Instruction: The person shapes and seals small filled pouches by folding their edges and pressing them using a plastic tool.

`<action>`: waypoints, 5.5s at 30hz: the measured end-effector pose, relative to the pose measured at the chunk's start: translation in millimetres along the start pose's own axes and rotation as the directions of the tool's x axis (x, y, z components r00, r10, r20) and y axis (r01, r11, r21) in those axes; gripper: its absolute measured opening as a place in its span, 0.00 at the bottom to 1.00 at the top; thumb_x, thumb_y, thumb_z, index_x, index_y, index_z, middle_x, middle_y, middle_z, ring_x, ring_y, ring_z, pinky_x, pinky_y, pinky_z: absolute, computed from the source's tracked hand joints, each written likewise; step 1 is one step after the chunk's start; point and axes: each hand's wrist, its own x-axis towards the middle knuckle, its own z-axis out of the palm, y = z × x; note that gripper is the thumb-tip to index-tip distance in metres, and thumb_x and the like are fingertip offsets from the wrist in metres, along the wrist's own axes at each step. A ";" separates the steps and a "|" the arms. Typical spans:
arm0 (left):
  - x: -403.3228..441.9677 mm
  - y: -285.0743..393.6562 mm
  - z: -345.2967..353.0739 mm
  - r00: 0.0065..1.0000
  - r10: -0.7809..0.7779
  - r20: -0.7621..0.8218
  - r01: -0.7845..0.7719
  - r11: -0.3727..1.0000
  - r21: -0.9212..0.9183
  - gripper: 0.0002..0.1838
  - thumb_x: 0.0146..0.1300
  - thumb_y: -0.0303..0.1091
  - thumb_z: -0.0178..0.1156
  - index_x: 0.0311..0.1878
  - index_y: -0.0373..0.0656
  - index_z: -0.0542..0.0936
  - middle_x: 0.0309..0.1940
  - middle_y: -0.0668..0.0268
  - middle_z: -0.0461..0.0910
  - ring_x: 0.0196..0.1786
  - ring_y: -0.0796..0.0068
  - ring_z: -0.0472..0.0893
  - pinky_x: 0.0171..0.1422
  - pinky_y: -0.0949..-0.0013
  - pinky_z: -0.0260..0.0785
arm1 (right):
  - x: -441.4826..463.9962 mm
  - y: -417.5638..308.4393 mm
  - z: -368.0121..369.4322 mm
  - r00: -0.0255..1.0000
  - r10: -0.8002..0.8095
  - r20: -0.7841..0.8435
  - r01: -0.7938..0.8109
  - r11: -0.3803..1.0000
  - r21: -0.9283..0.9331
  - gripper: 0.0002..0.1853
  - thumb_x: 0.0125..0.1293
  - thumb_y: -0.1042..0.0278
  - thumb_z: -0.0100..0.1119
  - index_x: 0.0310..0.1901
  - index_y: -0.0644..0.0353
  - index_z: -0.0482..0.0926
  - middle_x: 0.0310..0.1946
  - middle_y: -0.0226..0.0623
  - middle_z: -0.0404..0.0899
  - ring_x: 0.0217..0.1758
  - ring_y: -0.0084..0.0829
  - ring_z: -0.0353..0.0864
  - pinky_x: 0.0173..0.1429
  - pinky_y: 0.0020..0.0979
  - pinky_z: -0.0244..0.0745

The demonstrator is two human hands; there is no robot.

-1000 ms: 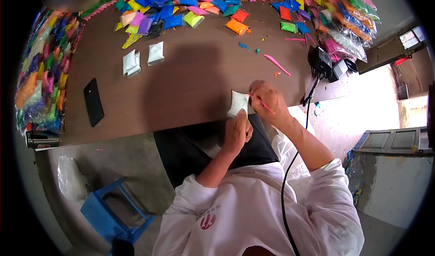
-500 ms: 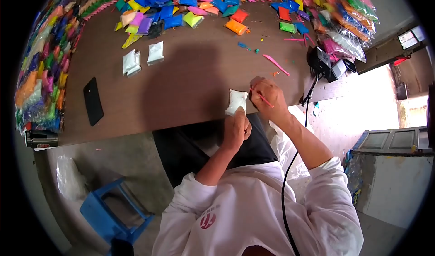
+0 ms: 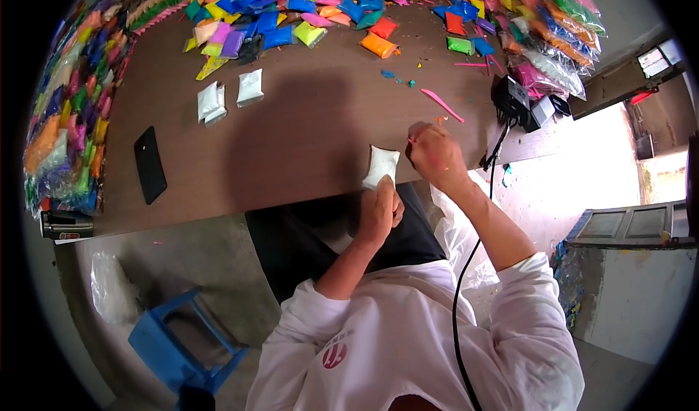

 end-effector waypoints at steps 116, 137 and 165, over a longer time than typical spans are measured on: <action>10.1 -15.3 -7.9 0.991 0.136 0.011 -0.134 0.958 0.252 0.31 0.73 0.47 0.44 0.15 0.37 0.69 0.09 0.66 0.66 0.14 0.74 0.68 0.21 0.67 0.60 | 47.0 -23.6 -11.4 0.948 0.033 0.316 -0.034 0.999 -0.002 0.03 0.55 0.75 0.56 0.29 0.65 0.73 0.31 0.42 0.76 0.33 0.45 0.77 0.37 0.40 0.74; 10.1 -22.7 -7.8 0.980 0.197 -0.001 -0.181 0.906 0.381 0.31 0.73 0.45 0.42 0.14 0.36 0.69 0.09 0.65 0.67 0.15 0.72 0.68 0.24 0.65 0.62 | 7.8 -33.0 -26.4 0.971 -0.013 0.237 -0.002 0.998 0.063 0.05 0.57 0.75 0.60 0.27 0.64 0.74 0.34 0.43 0.79 0.37 0.42 0.79 0.40 0.35 0.74; 10.8 -25.2 1.9 0.997 0.073 0.025 -0.076 0.984 0.158 0.30 0.73 0.48 0.45 0.13 0.45 0.61 0.08 0.71 0.62 0.09 0.81 0.61 0.13 0.75 0.51 | -20.2 -8.0 -9.5 0.998 0.035 -0.051 -0.034 0.999 0.018 0.03 0.53 0.78 0.57 0.25 0.62 0.73 0.32 0.39 0.78 0.33 0.44 0.78 0.37 0.38 0.75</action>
